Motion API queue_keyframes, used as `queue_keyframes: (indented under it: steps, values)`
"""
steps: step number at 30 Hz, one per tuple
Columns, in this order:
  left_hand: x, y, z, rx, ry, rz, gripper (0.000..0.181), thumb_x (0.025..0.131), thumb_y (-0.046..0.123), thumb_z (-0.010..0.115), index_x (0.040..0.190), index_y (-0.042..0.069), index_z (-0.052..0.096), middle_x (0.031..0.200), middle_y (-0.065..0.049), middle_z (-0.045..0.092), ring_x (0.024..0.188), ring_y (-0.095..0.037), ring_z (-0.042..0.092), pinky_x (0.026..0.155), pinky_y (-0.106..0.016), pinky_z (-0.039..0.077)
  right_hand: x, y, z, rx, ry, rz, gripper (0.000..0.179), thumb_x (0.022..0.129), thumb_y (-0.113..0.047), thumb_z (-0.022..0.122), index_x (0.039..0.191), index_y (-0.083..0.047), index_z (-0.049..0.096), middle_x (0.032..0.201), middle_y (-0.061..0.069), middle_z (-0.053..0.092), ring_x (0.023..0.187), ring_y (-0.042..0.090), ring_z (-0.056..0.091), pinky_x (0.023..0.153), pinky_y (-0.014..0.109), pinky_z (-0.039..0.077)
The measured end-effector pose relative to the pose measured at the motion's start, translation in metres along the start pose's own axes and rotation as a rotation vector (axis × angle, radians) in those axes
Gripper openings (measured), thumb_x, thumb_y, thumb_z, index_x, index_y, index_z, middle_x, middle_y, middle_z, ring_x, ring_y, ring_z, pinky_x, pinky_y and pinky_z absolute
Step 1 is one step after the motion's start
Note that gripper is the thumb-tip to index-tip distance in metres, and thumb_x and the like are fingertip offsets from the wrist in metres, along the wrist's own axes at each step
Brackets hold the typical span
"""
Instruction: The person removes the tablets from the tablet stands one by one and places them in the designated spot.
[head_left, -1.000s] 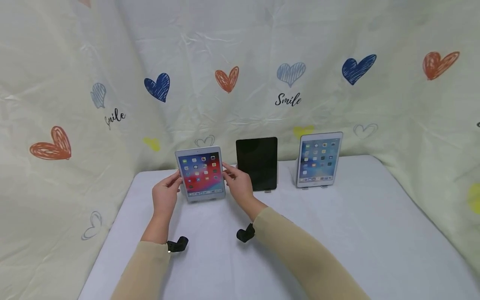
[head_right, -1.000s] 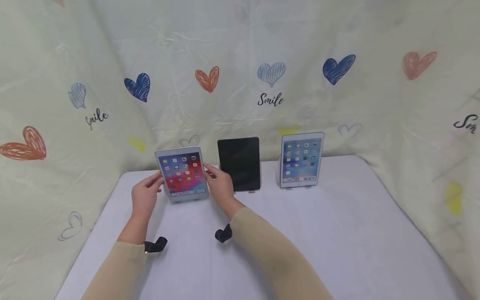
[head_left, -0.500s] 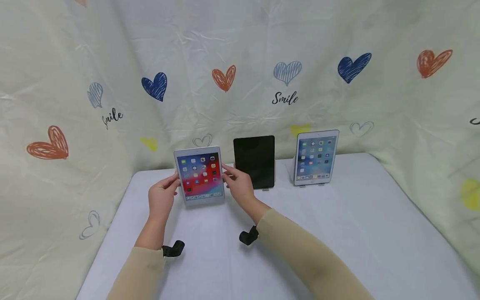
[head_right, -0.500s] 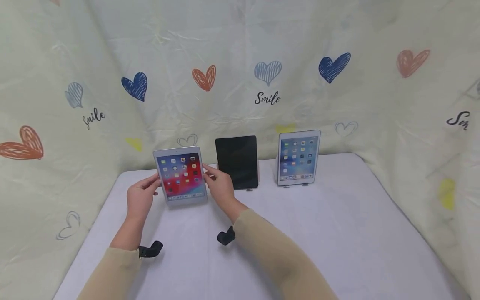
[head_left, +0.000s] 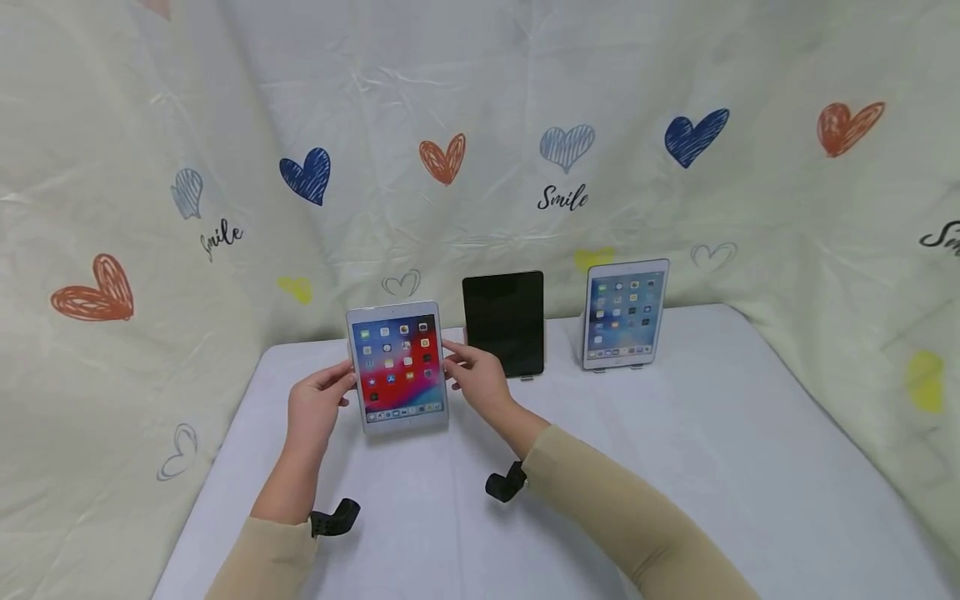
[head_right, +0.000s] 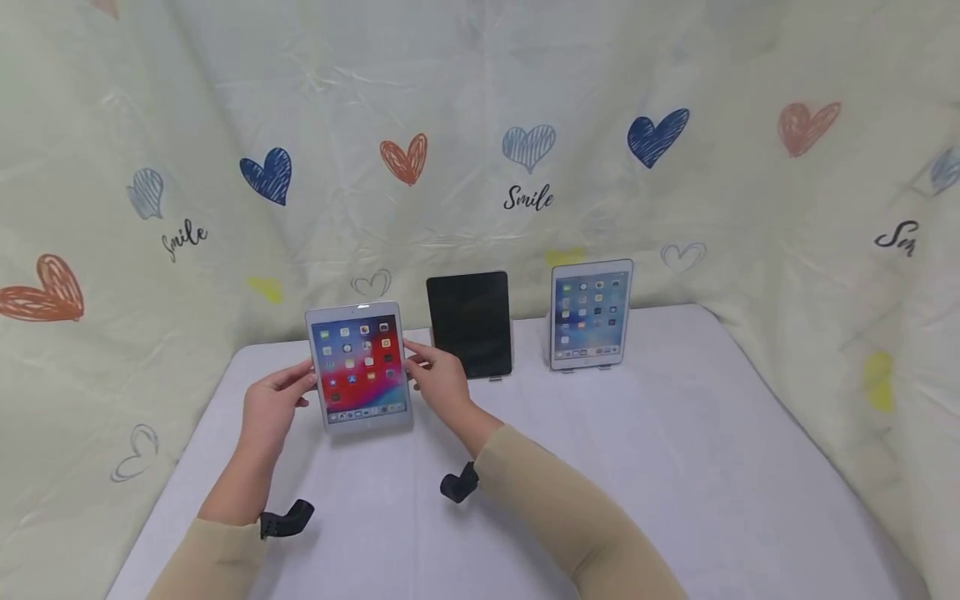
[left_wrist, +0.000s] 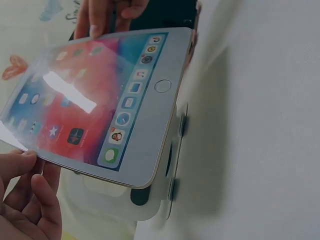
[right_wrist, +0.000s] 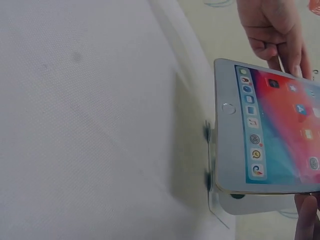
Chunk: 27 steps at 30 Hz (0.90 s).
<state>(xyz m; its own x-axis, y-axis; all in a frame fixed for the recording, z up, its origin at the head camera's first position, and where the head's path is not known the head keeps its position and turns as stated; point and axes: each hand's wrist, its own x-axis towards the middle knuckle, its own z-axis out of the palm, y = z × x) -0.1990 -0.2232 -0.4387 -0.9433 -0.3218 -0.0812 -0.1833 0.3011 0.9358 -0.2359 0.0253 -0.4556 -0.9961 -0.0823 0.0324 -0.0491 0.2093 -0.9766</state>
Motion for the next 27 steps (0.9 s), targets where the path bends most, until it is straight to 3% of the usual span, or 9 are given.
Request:
queue_keyframes:
  steps: [13, 27]
  values:
    - [-0.013, -0.003, -0.003, -0.058, -0.042, -0.034, 0.037, 0.098, 0.029, 0.064, 0.133, 0.016, 0.065, 0.13, -0.005, 0.064, 0.11, -0.027, 0.059, 0.079, -0.017, 0.052, -0.012, -0.005, -0.006, -0.001, -0.034, 0.034, 0.04, 0.097, -0.018, 0.065, 0.136, -0.022, 0.063, 0.103, 0.004, 0.069, 0.096, 0.034, 0.069, 0.076, 0.033, 0.058]
    - [-0.025, 0.004, 0.005, -0.047, -0.064, -0.025, 0.037, 0.099, 0.028, 0.063, 0.135, 0.017, 0.064, 0.132, -0.006, 0.062, 0.11, -0.028, 0.059, 0.078, -0.016, 0.052, -0.025, -0.008, -0.021, 0.012, -0.027, 0.026, 0.039, 0.098, -0.016, 0.064, 0.137, -0.018, 0.062, 0.1, 0.004, 0.069, 0.085, 0.019, 0.069, 0.074, 0.031, 0.058]
